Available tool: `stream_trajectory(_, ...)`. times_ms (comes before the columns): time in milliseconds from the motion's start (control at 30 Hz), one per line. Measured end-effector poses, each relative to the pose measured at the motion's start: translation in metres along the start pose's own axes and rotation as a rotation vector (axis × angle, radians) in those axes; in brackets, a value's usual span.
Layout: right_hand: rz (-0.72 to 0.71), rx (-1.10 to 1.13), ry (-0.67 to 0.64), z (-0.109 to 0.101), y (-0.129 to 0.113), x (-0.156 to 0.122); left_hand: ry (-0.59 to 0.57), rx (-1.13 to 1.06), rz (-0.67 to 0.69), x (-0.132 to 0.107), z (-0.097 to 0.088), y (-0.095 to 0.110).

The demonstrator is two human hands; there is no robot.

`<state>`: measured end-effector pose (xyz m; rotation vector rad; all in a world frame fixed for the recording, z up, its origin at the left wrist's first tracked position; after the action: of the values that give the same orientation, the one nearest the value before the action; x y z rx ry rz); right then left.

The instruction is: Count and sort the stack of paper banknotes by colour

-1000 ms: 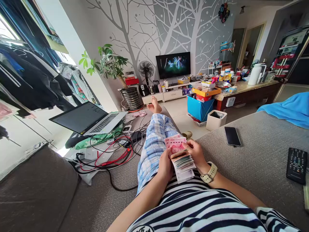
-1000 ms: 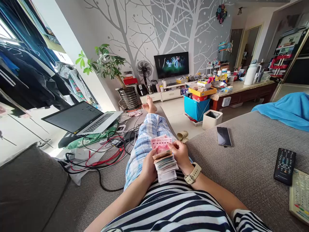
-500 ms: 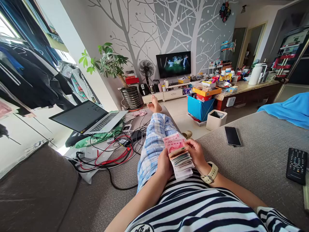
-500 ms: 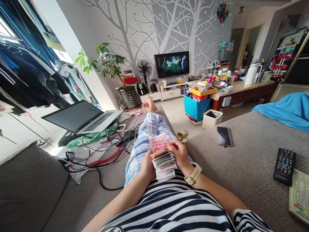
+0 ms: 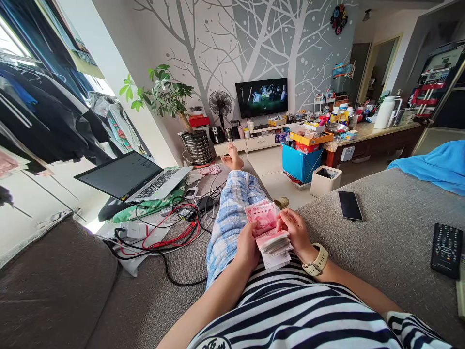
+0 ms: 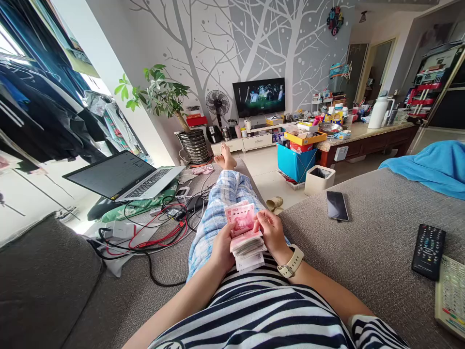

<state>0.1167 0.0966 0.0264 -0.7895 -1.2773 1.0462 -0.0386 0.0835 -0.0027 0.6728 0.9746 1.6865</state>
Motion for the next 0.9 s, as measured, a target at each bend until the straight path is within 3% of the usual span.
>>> stream_trajectory(100, 0.009, -0.01, 0.02, -0.002, 0.002, 0.002, -0.121, -0.129, -0.175, -0.002, 0.01, -0.015)
stream_trajectory(267, 0.068, 0.042, 0.115, -0.01, 0.012, 0.006, -0.132, -0.108, -0.174, -0.005, 0.011, -0.012)
stream_trajectory(467, 0.085, -0.037, 0.042, -0.007, 0.016, 0.007, -0.118, -0.086, -0.161, -0.007, 0.011, -0.011)
stream_trajectory(900, 0.086, -0.027, 0.065, -0.009, 0.017, 0.005, -0.024, -0.152, -0.193, 0.007, -0.004, -0.027)
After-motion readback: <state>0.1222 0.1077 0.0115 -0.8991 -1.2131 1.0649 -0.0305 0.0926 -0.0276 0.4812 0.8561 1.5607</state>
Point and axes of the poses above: each hand's wrist, its own x-axis towards the middle knuckle, its own z-axis out of the palm, y = z × x, the point moved 9 cm from there along x, towards the middle knuckle, and after that the axes turned 5 degrees about -x, right-handed, at the moved point
